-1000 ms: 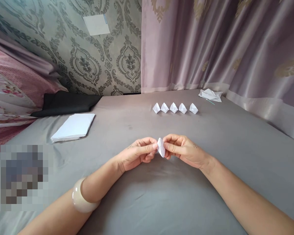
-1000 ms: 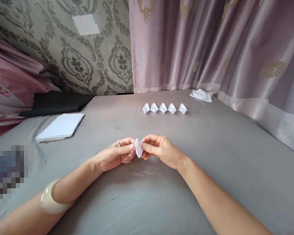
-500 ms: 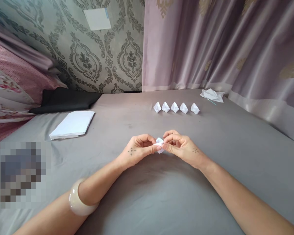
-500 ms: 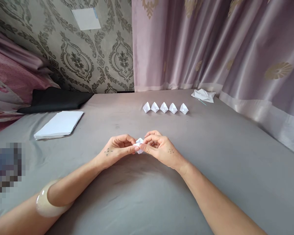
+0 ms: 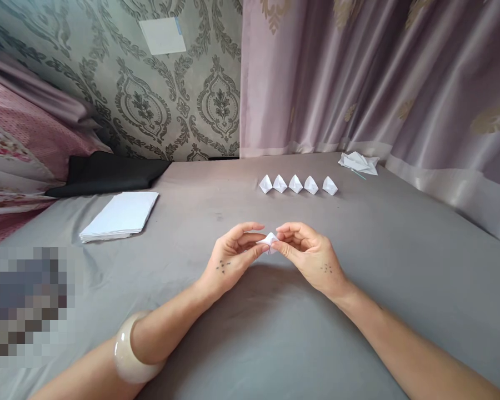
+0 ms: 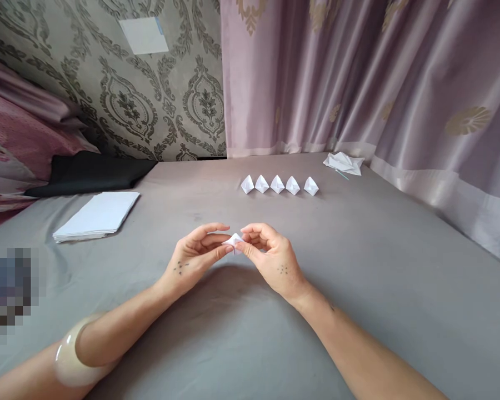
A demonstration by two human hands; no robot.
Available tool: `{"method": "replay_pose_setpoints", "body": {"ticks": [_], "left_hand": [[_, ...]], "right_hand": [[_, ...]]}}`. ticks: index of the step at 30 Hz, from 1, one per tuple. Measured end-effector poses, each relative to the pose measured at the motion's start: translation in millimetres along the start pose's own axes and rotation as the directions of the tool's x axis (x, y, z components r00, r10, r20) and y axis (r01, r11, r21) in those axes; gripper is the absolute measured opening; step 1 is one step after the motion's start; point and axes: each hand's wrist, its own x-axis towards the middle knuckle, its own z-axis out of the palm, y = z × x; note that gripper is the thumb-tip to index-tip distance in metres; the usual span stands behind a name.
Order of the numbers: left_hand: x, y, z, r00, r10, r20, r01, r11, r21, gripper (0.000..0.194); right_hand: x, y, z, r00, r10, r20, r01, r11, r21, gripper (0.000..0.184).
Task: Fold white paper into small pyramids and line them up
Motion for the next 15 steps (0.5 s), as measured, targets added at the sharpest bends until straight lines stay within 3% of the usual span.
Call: {"method": "replay_pose_setpoints", "body": {"ticks": [5, 11, 15], "left_hand": [[1.4, 5.0, -0.1, 0.994, -0.102, 0.036, 0.099, 0.992, 0.079, 0.025], [2.1, 4.3, -3.1, 0.998, 0.068, 0.000, -0.065, 0.958, 0.280, 0.016], [1.4, 0.2, -3.4, 0.998, 0.061, 0.023, -0.065, 0.964, 0.259, 0.019]], "right_hand": [[-3.8, 2.6, 0.6, 0.999, -0.042, 0.015, 0.043, 0.994, -0.096, 0.020], [-2.4, -0.2, -0.2, 0.996, 0.031, 0.083, -0.023, 0.995, -0.100, 0.024], [-0.1, -6.3, -1.1, 0.981, 0.102, 0.162, -0.090, 0.993, -0.082, 0.022]]}}
